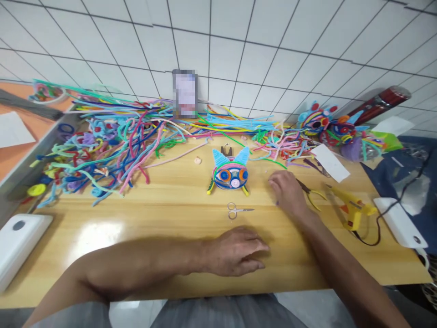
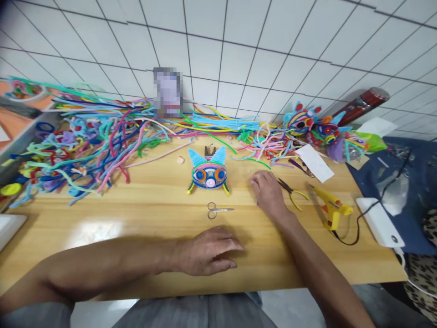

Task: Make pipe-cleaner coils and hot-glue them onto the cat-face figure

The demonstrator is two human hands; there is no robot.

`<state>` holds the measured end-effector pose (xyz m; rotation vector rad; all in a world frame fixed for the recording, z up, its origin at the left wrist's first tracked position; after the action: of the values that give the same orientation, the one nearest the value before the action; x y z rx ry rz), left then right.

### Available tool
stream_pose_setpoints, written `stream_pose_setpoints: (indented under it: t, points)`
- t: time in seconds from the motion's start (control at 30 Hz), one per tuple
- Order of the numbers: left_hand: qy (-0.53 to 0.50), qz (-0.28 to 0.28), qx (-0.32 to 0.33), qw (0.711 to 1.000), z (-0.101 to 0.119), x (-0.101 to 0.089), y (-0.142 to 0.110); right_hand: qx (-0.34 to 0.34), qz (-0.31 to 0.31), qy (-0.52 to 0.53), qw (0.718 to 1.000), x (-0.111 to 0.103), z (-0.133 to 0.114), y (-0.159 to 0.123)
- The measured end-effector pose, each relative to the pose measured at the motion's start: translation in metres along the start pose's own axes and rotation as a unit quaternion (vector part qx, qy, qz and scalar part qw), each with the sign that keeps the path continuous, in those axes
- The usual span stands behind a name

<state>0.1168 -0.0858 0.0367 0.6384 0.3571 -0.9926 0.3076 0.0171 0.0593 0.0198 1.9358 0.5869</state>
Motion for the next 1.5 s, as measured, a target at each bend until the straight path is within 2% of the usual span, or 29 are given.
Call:
stream_pose_setpoints:
  t: [0.1,0.17,0.23,0.3,0.4,0.63,0.7,0.83,0.9,1.03,1.17,1.33,1.5]
  points:
    - [-0.144,0.035,-0.101,0.984,-0.010,-0.011,0.001,-0.053,-0.012,0.097,0.994,-0.023,-0.042,-0.013]
    - [-0.254,0.068,-0.183,0.947,-0.020,-0.016,0.000,-0.088,-0.061,0.181,0.978,-0.032,-0.076,-0.021]
    - [-0.341,0.097,-0.231,0.906,-0.027,-0.016,-0.002,-0.107,-0.099,0.232,0.962,-0.033,-0.102,-0.027]
    - [-0.386,0.119,-0.247,0.881,-0.031,-0.014,-0.002,-0.112,-0.112,0.262,0.952,-0.030,-0.115,-0.029]
    - [-0.396,0.133,-0.259,0.871,-0.036,-0.010,-0.002,-0.106,-0.111,0.291,0.944,-0.021,-0.112,-0.031]
    - [-0.371,0.137,-0.287,0.873,-0.037,-0.011,-0.006,-0.037,-0.086,0.354,0.931,-0.012,-0.082,-0.034]
    - [-0.340,0.130,-0.273,0.890,-0.034,-0.015,-0.004,-0.030,-0.088,0.368,0.925,-0.011,-0.081,-0.034]
    - [-0.224,0.124,-0.191,0.948,-0.023,-0.020,0.001,-0.047,-0.097,0.367,0.924,-0.010,-0.088,-0.035]
    - [-0.187,0.126,-0.173,0.959,-0.022,-0.019,0.002,-0.054,-0.099,0.365,0.924,-0.010,-0.091,-0.035]
    - [-0.174,0.125,-0.188,0.959,-0.025,-0.018,0.000,-0.054,-0.102,0.362,0.925,-0.012,-0.090,-0.034]
    - [-0.141,0.138,-0.202,0.959,-0.024,-0.025,-0.002,-0.039,-0.098,0.373,0.922,-0.015,-0.083,-0.032]
    - [-0.067,0.188,-0.180,0.963,-0.016,-0.039,-0.006,-0.035,-0.090,0.406,0.909,-0.018,-0.081,-0.033]
    - [-0.030,0.192,-0.155,0.969,-0.015,-0.039,-0.005,-0.036,-0.086,0.403,0.911,-0.020,-0.083,-0.032]
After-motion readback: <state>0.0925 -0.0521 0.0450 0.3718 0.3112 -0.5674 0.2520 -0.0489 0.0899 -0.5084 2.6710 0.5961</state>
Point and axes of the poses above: each hand's wrist, its own y-axis towards the middle knuckle, its own x-axis out of the palm, z = x × y, the point moved 7 cm from there along y, towards the middle knuckle, and after that the axes turned 6 degrees about y, right-handed, at the moved point
